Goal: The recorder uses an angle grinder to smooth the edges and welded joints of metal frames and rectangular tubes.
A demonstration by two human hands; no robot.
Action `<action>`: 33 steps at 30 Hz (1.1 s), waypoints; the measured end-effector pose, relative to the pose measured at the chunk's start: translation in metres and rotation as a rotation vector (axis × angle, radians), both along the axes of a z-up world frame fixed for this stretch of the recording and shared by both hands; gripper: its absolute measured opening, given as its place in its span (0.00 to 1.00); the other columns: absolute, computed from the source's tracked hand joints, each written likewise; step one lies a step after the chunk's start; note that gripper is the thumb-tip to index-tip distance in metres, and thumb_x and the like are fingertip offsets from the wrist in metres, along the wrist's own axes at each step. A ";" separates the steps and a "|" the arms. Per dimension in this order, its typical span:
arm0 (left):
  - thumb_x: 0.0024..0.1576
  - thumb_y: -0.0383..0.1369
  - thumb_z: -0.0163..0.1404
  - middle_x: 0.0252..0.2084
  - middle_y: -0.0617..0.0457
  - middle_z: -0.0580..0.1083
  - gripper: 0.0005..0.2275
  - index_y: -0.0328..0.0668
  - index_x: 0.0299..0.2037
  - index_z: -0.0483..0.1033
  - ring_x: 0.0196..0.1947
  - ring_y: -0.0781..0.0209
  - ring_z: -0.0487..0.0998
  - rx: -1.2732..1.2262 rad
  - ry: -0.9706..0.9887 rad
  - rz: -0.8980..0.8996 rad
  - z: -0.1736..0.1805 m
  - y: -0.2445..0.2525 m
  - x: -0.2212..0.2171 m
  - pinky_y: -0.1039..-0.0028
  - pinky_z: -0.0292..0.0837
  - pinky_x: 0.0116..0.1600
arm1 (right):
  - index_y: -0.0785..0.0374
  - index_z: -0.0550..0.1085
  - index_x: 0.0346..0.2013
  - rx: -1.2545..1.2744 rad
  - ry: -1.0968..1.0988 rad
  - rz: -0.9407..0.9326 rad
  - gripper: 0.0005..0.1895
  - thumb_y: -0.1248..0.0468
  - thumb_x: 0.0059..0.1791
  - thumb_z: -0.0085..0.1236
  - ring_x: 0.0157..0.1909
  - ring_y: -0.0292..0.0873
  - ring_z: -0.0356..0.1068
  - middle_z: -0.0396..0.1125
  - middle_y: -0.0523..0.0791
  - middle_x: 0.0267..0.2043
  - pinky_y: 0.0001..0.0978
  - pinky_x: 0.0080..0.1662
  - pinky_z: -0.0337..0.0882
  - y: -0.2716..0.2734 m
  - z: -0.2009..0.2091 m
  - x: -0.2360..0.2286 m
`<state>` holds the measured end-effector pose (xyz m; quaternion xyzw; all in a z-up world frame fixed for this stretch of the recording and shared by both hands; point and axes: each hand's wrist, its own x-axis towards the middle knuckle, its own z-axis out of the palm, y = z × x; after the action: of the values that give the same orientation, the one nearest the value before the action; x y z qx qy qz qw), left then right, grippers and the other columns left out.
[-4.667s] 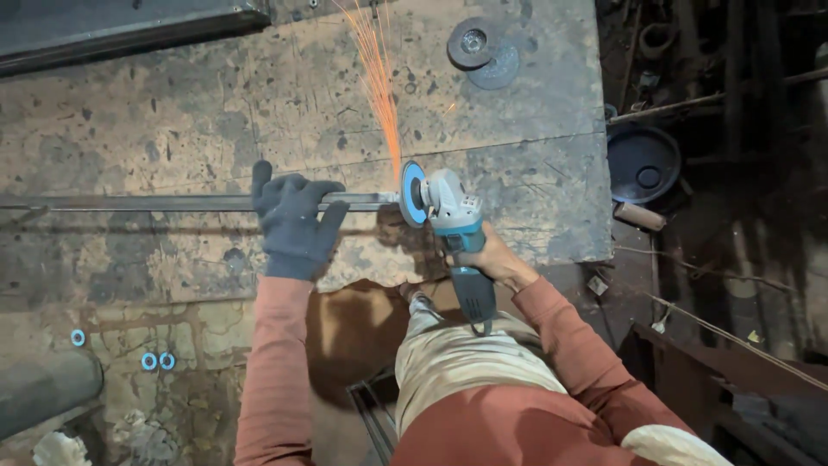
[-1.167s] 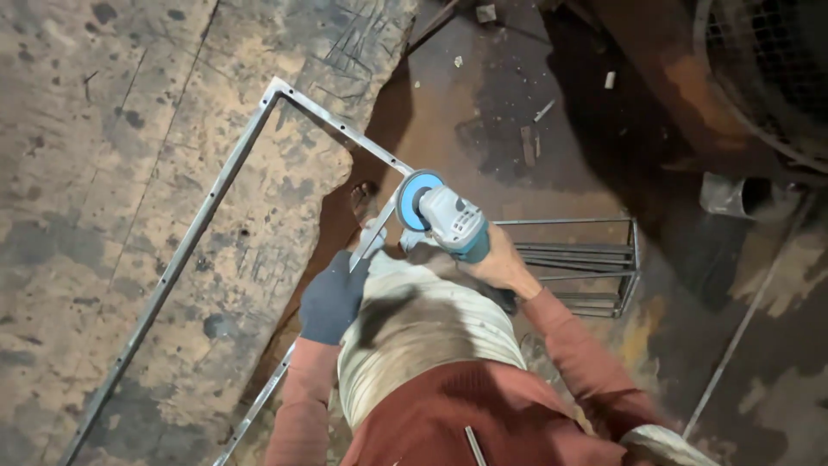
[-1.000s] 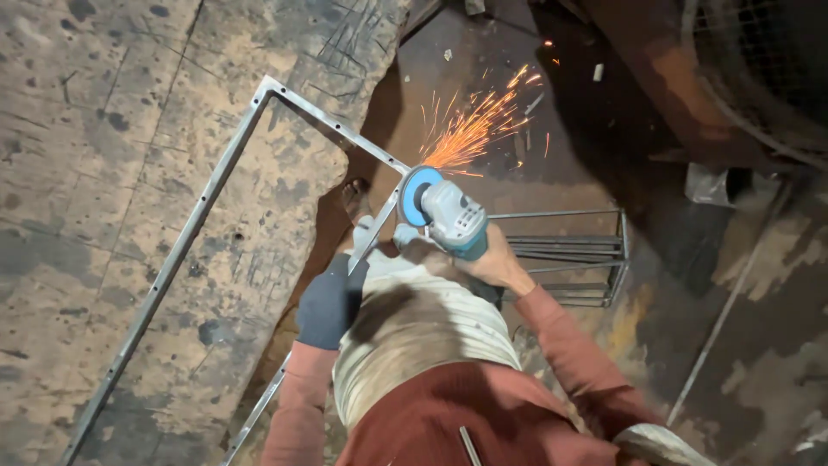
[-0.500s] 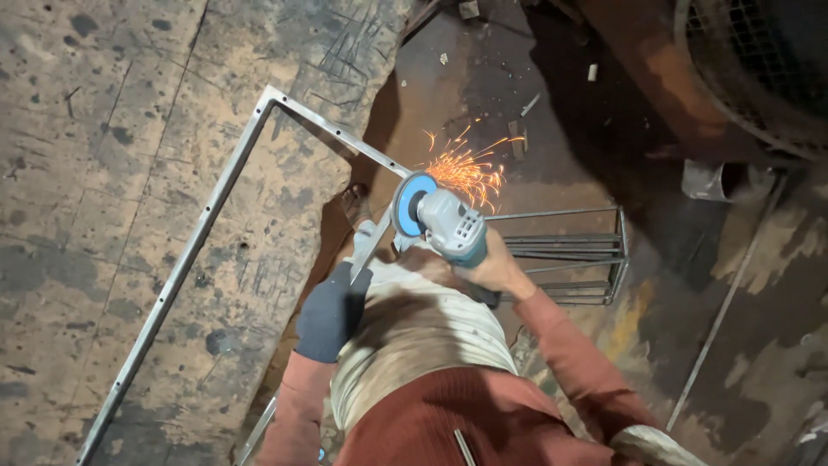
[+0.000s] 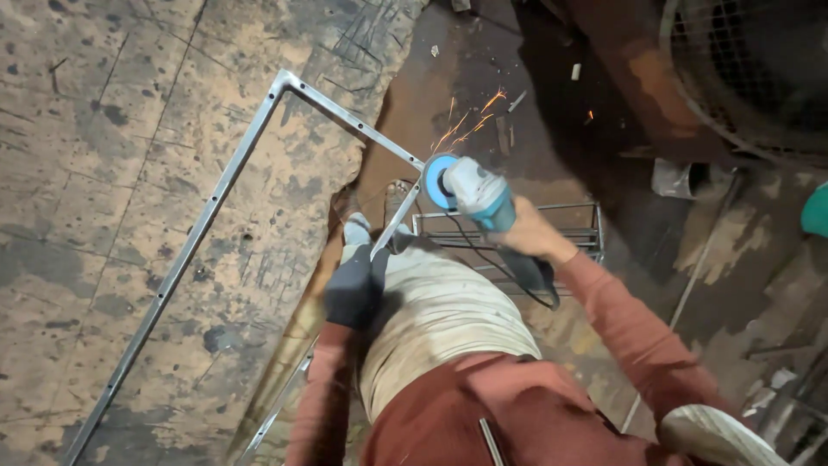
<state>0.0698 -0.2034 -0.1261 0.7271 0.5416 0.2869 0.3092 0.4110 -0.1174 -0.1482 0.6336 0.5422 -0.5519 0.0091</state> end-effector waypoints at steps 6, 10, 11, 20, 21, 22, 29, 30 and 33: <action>0.63 0.29 0.51 0.31 0.45 0.73 0.06 0.40 0.45 0.79 0.24 0.50 0.73 0.162 0.266 0.061 -0.077 -0.036 0.011 0.60 0.66 0.27 | 0.64 0.66 0.59 -0.459 -0.166 -0.202 0.39 0.63 0.35 0.70 0.46 0.45 0.73 0.70 0.50 0.48 0.37 0.45 0.75 0.057 0.008 0.014; 0.61 0.28 0.51 0.32 0.43 0.77 0.07 0.39 0.45 0.81 0.22 0.51 0.73 0.268 0.350 0.079 -0.080 -0.037 0.014 0.63 0.66 0.26 | 0.64 0.64 0.60 -0.537 -0.112 -0.144 0.43 0.63 0.32 0.71 0.47 0.45 0.73 0.69 0.50 0.50 0.37 0.47 0.76 0.075 -0.022 0.043; 0.62 0.33 0.52 0.28 0.43 0.75 0.06 0.40 0.40 0.79 0.23 0.47 0.74 0.127 0.160 0.230 -0.073 -0.034 0.018 0.60 0.67 0.28 | 0.65 0.65 0.61 -0.533 -0.088 -0.067 0.43 0.62 0.33 0.71 0.48 0.44 0.72 0.69 0.50 0.50 0.36 0.48 0.75 0.079 -0.026 0.048; 0.58 0.46 0.55 0.23 0.43 0.75 0.13 0.46 0.37 0.81 0.22 0.42 0.76 -0.344 0.171 0.481 -0.071 -0.034 0.043 0.55 0.70 0.27 | 0.67 0.66 0.59 -0.600 0.049 0.166 0.40 0.60 0.34 0.70 0.46 0.45 0.74 0.71 0.51 0.47 0.37 0.49 0.75 0.139 -0.054 0.030; 0.57 0.47 0.55 0.22 0.44 0.75 0.13 0.49 0.37 0.82 0.21 0.42 0.76 -0.370 0.240 0.500 -0.069 -0.034 0.047 0.55 0.70 0.26 | 0.68 0.67 0.58 -0.586 0.064 0.192 0.40 0.61 0.34 0.70 0.46 0.45 0.74 0.71 0.50 0.47 0.38 0.49 0.75 0.143 -0.062 0.030; 0.57 0.47 0.55 0.22 0.44 0.75 0.13 0.49 0.37 0.82 0.21 0.42 0.76 -0.375 0.248 0.512 -0.071 -0.038 0.048 0.55 0.70 0.26 | 0.68 0.67 0.58 -0.591 0.070 0.205 0.40 0.61 0.34 0.70 0.46 0.45 0.74 0.71 0.50 0.47 0.38 0.49 0.75 0.145 -0.062 0.032; 0.61 0.47 0.55 0.25 0.47 0.75 0.14 0.47 0.32 0.77 0.24 0.46 0.76 -0.143 0.302 0.518 -0.060 -0.039 0.053 0.58 0.70 0.29 | 0.64 0.68 0.59 -0.637 0.042 0.345 0.41 0.61 0.33 0.71 0.48 0.43 0.73 0.72 0.48 0.46 0.35 0.50 0.73 0.142 -0.042 0.066; 0.62 0.47 0.55 0.25 0.47 0.75 0.14 0.49 0.31 0.77 0.25 0.46 0.76 -0.145 0.362 0.484 -0.063 -0.040 0.054 0.58 0.70 0.29 | 0.65 0.68 0.59 -0.655 0.068 0.321 0.42 0.62 0.31 0.71 0.48 0.44 0.72 0.72 0.48 0.46 0.36 0.50 0.74 0.139 -0.038 0.071; 0.60 0.49 0.54 0.25 0.47 0.75 0.14 0.50 0.30 0.76 0.25 0.44 0.76 -0.217 0.412 0.499 -0.067 -0.039 0.058 0.57 0.70 0.29 | 0.67 0.70 0.58 -0.532 0.043 0.495 0.39 0.63 0.34 0.73 0.52 0.41 0.70 0.69 0.45 0.50 0.34 0.52 0.72 0.138 -0.044 0.088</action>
<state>0.1278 -0.2429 -0.1927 0.5778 0.7813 0.1416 0.1889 0.4985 0.0205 -0.1921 0.4469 0.5167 -0.6677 0.2957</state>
